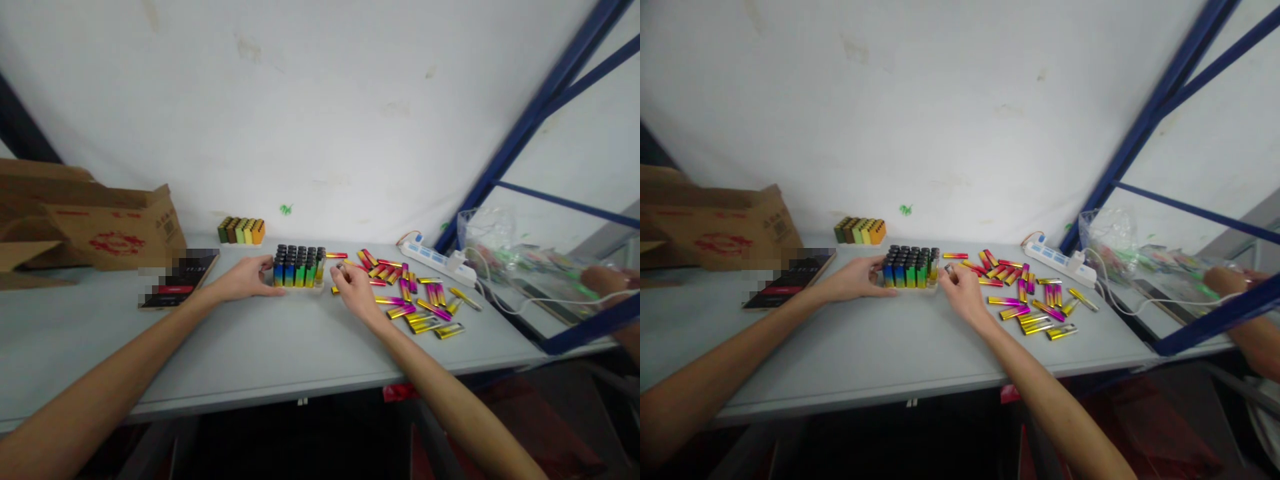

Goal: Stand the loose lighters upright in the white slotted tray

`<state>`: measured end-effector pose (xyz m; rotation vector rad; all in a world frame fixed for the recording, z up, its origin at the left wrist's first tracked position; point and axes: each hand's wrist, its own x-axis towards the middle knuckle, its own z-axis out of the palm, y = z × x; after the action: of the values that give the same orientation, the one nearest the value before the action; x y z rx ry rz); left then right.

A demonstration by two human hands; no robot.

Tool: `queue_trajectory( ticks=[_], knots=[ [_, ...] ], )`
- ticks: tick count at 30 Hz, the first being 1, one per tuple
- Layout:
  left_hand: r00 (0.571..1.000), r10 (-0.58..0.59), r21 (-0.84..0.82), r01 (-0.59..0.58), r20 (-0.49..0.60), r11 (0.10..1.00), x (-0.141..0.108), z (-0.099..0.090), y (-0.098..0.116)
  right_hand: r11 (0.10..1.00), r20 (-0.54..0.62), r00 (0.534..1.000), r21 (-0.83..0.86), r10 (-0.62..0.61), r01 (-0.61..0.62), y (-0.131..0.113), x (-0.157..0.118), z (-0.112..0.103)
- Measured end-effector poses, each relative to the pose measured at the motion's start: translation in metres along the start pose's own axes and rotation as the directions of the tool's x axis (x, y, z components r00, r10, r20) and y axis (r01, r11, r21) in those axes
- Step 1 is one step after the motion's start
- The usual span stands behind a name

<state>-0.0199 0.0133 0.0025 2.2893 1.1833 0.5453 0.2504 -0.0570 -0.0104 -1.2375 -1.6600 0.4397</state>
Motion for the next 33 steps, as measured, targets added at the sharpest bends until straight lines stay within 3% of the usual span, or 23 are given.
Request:
queue_trajectory(
  ticks=[5, 8, 11, 14, 18, 21, 27, 33],
  knots=[
    [1.000, -0.005, -0.004, 0.005, 0.003, 1.000, 0.000, -0.001, 0.002, 0.989, 0.074, 0.997, 0.145, 0.006, -0.017, 0.000, 0.000, -0.003],
    [1.000, -0.018, 0.019, 0.018, -0.005, 1.000, 0.001, -0.001, 0.002, 0.979, 0.089, 0.994, 0.201, -0.055, 0.036, 0.001, 0.003, -0.006],
    [1.000, -0.010, 0.020, 0.010, -0.006, 1.000, 0.002, 0.000, -0.001, 0.991, 0.053, 0.990, 0.048, -0.129, 0.127, 0.001, 0.005, -0.012],
    [1.000, 0.005, -0.001, -0.005, -0.002, 1.000, 0.002, 0.001, -0.004, 0.984, 0.091, 0.988, -0.112, -0.125, 0.135, -0.001, 0.006, -0.017],
    [1.000, -0.017, 0.019, 0.017, 0.000, 1.000, 0.002, 0.000, -0.004, 0.989, 0.131, 0.987, -0.100, -0.098, 0.112, 0.002, 0.008, -0.017],
    [1.000, -0.031, 0.034, 0.031, -0.004, 0.999, 0.002, -0.001, -0.003, 0.980, 0.192, 0.971, -0.110, -0.140, 0.163, 0.008, 0.011, -0.015],
    [1.000, -0.014, 0.006, 0.014, -0.002, 1.000, 0.001, -0.001, 0.001, 0.913, 0.305, 0.931, -0.286, -0.201, 0.291, 0.015, 0.021, -0.008],
    [1.000, 0.031, -0.087, -0.031, 0.001, 0.996, 0.003, 0.001, -0.004, 0.823, 0.305, 0.942, -0.495, -0.138, 0.280, 0.015, 0.025, 0.003]
  ],
)
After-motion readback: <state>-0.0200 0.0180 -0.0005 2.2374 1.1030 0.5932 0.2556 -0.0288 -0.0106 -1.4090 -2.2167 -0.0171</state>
